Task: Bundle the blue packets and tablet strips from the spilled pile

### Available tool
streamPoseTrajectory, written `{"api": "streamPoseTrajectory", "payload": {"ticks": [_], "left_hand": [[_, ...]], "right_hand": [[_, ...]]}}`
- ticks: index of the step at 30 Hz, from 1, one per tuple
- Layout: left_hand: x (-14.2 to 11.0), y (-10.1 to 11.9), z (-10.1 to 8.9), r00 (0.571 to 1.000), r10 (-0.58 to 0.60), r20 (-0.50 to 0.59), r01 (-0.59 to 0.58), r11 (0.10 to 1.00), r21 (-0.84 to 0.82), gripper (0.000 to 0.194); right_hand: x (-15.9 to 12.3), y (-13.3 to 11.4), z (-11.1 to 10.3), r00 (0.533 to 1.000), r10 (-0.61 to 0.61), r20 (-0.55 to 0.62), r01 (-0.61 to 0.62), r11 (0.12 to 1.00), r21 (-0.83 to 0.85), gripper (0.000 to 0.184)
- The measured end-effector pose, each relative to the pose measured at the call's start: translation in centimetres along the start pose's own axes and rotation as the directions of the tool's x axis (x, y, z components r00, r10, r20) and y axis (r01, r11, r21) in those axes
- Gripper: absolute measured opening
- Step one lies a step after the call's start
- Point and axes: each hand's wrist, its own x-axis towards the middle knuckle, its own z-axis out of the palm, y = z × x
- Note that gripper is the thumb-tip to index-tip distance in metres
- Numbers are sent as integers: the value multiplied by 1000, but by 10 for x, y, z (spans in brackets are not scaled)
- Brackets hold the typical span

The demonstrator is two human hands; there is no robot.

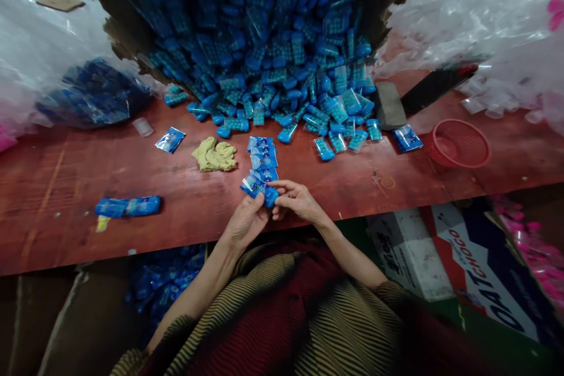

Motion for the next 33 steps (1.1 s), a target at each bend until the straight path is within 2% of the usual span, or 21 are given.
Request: {"api": "streamPoseTrajectory", "payload": {"ticks": [5, 9, 13, 19, 23, 27, 30, 33], "left_hand": [[1, -6, -4, 998, 56, -41, -55, 998, 26, 31], [1, -12, 0, 997, 64, -35, -62, 996, 69, 39], [-1, -13, 6, 993, 103, -64, -98, 992, 84, 36], [-4, -13, 7, 996, 66, -66, -61, 995, 77, 35], [-4, -12, 8, 994, 84, -71, -78, 993, 90, 35], [-4, -8, 9, 993, 98, -64, -92, 992, 89, 33], [-2, -8, 5, 993, 88, -81, -83, 994, 67, 29], [0, -9, 0, 993, 61, -105, -60, 998, 14, 26]], "right_hand": [[0, 0, 7, 1000, -1, -19, 1, 999, 44, 65], [-3, 0, 7, 1000, 3, -6, -3, 1000, 14, 64], [-5, 1, 4, 999, -9, -38, 9, 1000, 3, 61], [-9, 5, 7, 999, -17, -29, 17, 1000, 2, 56], [-10, 4, 9, 993, -75, -90, 74, 997, -8, 52], [-9, 3, 10, 995, -72, -65, 71, 997, -19, 58], [-10, 3, 12, 994, -89, -70, 83, 993, -82, 62], [-11, 6, 15, 985, -128, -118, 110, 982, -152, 57]]}}
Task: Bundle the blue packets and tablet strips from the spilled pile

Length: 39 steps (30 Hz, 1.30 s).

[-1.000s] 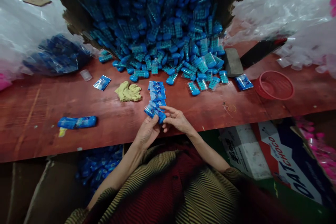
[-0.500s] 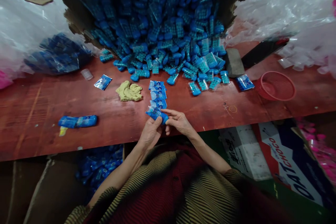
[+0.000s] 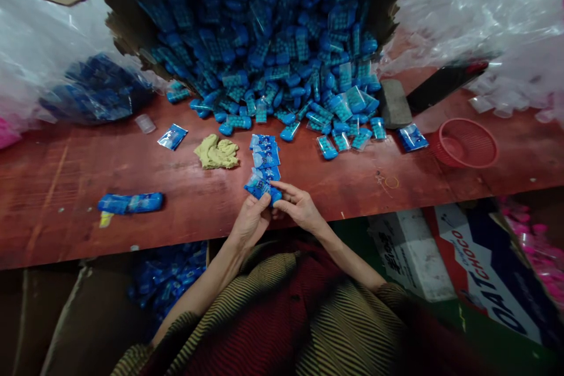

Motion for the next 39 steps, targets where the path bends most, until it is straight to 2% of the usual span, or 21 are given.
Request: {"api": "streamPoseTrajectory", "payload": {"ticks": [5, 10, 17, 23, 26, 29, 31, 33, 36, 39], "left_hand": [[0, 1, -3, 999, -45, 15, 45, 998, -37, 26], [-1, 6, 2, 999, -7, -49, 5, 999, -41, 31], [0, 5, -1, 996, -21, -84, 19, 999, -26, 21], [1, -2, 1, 996, -2, -89, -2, 999, -49, 29], [3, -2, 2, 985, 45, -164, -52, 998, -39, 33], [5, 2, 1, 964, 108, -245, -110, 994, 4, 31], [7, 5, 0, 961, 105, -257, -104, 994, 19, 29], [7, 8, -1, 966, 92, -241, -93, 996, 7, 30], [8, 11, -4, 984, 55, -169, -61, 998, -31, 32], [7, 12, -8, 996, -20, -84, 16, 999, -38, 30]], "right_hand": [[1, 1, 0, 1000, -9, 6, 9, 1000, 4, 51], [3, -3, -3, 997, -82, -3, 80, 986, -149, 39], [1, -2, 1, 998, -28, -49, 15, 965, -260, 43], [0, -2, 7, 989, -99, -107, 67, 961, -269, 36], [-1, -1, 7, 970, -206, -132, 146, 922, -359, 33], [-3, -1, 7, 954, -279, -107, 203, 867, -456, 32], [-2, 1, 7, 963, -249, -98, 190, 895, -403, 34], [-1, 3, 7, 979, -170, -113, 136, 955, -263, 36], [1, 5, 7, 993, -59, -105, 51, 996, -76, 40], [2, 3, 6, 997, -37, -63, 37, 999, -3, 46]]}}
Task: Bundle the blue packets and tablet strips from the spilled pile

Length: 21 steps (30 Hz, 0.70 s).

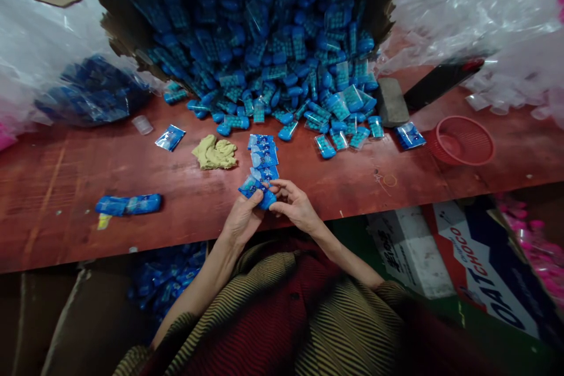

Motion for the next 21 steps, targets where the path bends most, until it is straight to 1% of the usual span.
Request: {"api": "streamPoseTrajectory", "payload": {"ticks": [2, 7, 9, 13, 15, 18, 21], "left_hand": [[-1, 1, -2, 999, -32, 38, 32, 999, 6, 29], [-4, 2, -1, 995, -39, 96, 40, 999, -9, 29], [-4, 1, 2, 995, -42, 86, 44, 999, -22, 30], [-4, -1, 8, 999, -39, 10, 39, 998, -56, 35], [-5, -4, 10, 999, -43, -5, 42, 997, -64, 34], [-7, -5, 13, 999, -45, 6, 45, 998, -45, 28], [-10, -4, 14, 998, -49, 50, 48, 999, 6, 29]], "right_hand": [[0, -3, -1, 1000, 4, 18, -4, 1000, 19, 51], [2, -9, -6, 997, 42, 59, -43, 999, 30, 57], [3, -10, -6, 997, 29, 67, -31, 999, 29, 57], [3, -11, -6, 994, 16, 110, -16, 1000, -3, 57], [2, -11, -6, 993, 19, 112, -17, 1000, -21, 56], [1, -12, -8, 994, 21, 108, -17, 999, -39, 55], [3, -12, -11, 989, 50, 139, -45, 998, -41, 55]]}}
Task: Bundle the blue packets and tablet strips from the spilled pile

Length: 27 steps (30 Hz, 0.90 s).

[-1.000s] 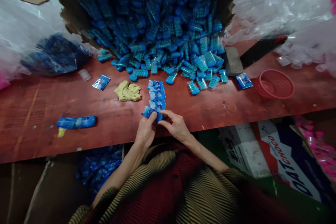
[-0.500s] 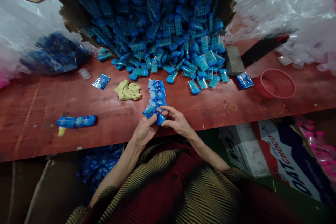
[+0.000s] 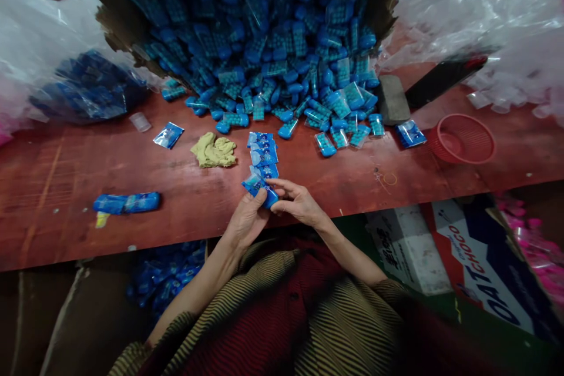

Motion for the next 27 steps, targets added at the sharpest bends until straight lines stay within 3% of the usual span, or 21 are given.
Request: {"api": "streamPoseTrajectory", "payload": {"ticks": [5, 12, 15, 18, 23, 27], "left_hand": [[-2, -3, -1, 999, 16, 50, -17, 1000, 16, 32], [-2, -11, -4, 994, -20, 104, 18, 1000, 25, 32], [0, -8, -6, 990, -40, 138, 34, 998, 44, 30], [5, -7, -9, 998, 12, 67, -12, 1000, 5, 28], [9, -13, -8, 993, 81, -89, -90, 991, -101, 30], [9, -18, -5, 992, 85, -89, -95, 989, -114, 30]], "right_hand": [[2, 1, -4, 1000, 23, 17, -23, 1000, 12, 53], [-6, 0, -3, 996, -11, -91, 5, 998, -62, 50], [-4, -2, -8, 998, 54, -14, -54, 998, -15, 53], [-1, 1, -11, 996, 88, 32, -88, 996, -21, 52], [-1, 12, 3, 975, -166, -149, 111, 940, -322, 53], [-3, 14, 14, 931, -250, -266, 120, 898, -424, 42]]}}
